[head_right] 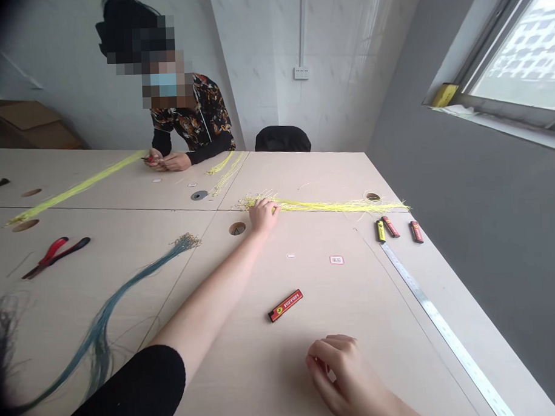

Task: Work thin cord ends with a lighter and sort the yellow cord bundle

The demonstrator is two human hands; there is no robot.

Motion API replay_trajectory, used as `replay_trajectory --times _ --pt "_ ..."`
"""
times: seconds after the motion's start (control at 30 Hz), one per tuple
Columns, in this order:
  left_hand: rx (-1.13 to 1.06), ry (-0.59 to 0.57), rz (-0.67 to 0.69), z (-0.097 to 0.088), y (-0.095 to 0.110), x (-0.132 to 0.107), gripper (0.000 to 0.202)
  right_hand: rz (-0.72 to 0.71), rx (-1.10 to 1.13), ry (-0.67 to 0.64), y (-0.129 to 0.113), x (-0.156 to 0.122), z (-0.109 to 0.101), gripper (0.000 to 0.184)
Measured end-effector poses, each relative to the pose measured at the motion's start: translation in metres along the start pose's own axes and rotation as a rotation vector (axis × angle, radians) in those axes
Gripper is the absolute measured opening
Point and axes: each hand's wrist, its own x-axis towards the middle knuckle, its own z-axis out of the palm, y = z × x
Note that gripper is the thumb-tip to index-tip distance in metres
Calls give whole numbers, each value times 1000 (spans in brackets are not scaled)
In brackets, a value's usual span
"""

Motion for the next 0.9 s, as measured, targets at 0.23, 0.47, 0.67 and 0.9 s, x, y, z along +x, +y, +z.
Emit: replay_trajectory --times 0.23,0.47,0.67,0.9 --pt "-255 11 129 -22 21 -14 27 -235 25 37 -4 0 8 19" --pt "-61 -64 469 -106 32 -60 22 -90 105 228 21 73 1 19" --pt "215 -84 79 -170 -64 -96 23 139 101 362 69 114 -28 17" --pt "265 -129 -406 -198 -164 -134 15 67 99 133 108 117 -36 33"
